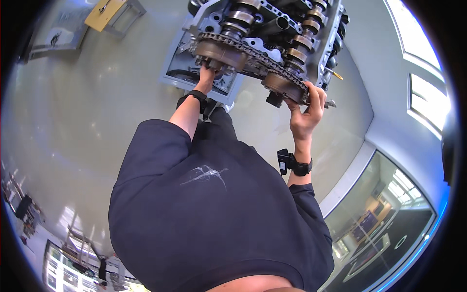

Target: The person manipulates a timing chain on a disassembled engine block, repeatedly routing it around camshaft sprockets and tensioners. The person rotates the engine to access different sides and adjusts the chain path by hand.

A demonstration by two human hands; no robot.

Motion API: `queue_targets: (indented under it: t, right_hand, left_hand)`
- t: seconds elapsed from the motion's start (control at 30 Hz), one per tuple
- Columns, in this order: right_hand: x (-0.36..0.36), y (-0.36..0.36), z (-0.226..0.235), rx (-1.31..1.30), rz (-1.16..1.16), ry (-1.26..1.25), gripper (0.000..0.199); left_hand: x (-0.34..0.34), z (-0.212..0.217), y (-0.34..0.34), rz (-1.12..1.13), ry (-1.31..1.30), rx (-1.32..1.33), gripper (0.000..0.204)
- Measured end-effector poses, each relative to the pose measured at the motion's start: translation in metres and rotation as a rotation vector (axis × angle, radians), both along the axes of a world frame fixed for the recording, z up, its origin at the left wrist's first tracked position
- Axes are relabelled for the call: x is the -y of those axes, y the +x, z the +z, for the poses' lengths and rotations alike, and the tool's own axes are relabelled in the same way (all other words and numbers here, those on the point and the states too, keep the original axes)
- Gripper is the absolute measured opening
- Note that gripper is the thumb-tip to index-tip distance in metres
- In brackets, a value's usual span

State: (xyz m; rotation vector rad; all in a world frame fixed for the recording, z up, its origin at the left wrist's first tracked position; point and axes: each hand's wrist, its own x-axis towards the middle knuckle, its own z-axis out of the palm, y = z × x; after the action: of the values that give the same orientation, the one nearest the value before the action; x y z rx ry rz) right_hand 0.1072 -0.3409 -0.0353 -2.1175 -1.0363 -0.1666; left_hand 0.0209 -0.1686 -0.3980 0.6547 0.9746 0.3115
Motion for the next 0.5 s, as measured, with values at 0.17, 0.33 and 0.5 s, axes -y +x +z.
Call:
queue_targets:
  t: [0.17, 0.33, 0.5]
  right_hand:
    - [-0.002, -0.001, 0.010, -0.046, 0.020, -0.093, 0.053]
    - [0.000, 0.002, 0.024, 0.051, 0.017, -0.290, 0.057]
    - [-0.010, 0.000, 0.041, 0.060, 0.095, -0.363, 0.057]
  left_hand:
    - [0.000, -0.027, 0.000, 0.104, -0.155, 0.114, 0.041]
    - [-0.002, -0.015, 0.006, -0.012, -0.177, 0.076, 0.034]
    - [-0.011, -0.017, -0.005, -0.126, -0.041, -0.010, 0.027]
